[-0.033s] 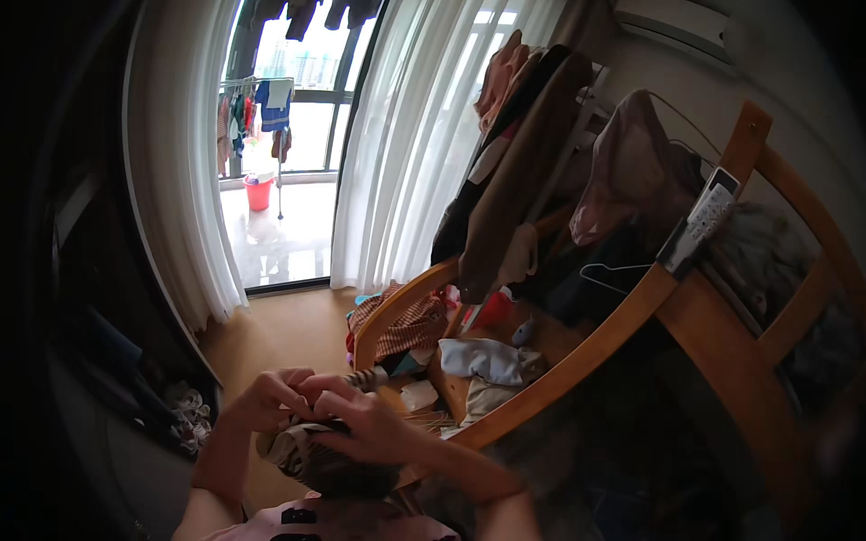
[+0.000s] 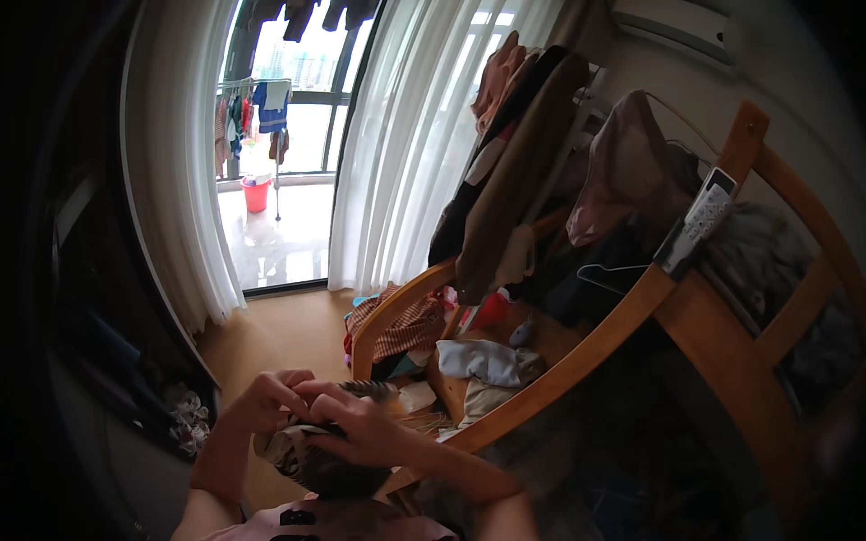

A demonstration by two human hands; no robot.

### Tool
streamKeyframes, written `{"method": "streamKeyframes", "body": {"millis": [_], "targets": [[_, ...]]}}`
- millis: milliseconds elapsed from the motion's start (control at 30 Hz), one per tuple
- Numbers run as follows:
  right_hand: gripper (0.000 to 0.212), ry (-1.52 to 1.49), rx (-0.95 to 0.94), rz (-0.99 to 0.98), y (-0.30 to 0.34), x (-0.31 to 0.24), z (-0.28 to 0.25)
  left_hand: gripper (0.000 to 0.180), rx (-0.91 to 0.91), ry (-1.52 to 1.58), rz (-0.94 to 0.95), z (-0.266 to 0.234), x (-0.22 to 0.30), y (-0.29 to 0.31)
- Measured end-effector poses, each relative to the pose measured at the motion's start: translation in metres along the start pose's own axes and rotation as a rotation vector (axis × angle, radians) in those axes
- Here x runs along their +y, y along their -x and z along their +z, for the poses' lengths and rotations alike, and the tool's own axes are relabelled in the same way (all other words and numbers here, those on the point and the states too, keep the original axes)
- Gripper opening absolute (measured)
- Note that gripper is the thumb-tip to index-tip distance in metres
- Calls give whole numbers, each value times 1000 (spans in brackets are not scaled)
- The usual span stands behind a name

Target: The recorder is sorting and folding various items of clothing in a room with bunk beds.

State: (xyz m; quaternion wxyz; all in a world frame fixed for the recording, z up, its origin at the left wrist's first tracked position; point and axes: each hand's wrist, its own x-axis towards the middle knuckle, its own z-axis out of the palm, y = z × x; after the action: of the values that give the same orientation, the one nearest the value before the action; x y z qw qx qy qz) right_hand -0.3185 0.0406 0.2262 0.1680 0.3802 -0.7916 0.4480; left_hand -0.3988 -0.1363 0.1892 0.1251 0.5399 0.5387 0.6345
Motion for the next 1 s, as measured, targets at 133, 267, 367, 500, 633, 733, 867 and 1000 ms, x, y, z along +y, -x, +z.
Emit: {"method": "streamKeyframes", "body": {"millis": [133,267,367,500,633,733,867,1000], "targets": [[25,-69,28,108,11,19,6,10,112,38,-31,5,7,-3],[24,5,112,196,19,29,5,10,123,158,-122,5,10,-6],[23,-15,90,296,28,27,8,25,61,104,-139,8,13,-5],[21,135,278,415,28,48,4,65,232,235,-222,20,-6,-4],[23,58,240,399,22,65,11,52,227,-148,-487,24,-31,-1],[23,-215,248,532,23,82,8,32,347,129,-445,10,-51,-2],[21,-471,190,590,24,88,-6,16,296,-95,-407,5,-43,-15],[23,-202,28,328,42,102,-9,17,283,-187,-345,4,-23,-33]]}}
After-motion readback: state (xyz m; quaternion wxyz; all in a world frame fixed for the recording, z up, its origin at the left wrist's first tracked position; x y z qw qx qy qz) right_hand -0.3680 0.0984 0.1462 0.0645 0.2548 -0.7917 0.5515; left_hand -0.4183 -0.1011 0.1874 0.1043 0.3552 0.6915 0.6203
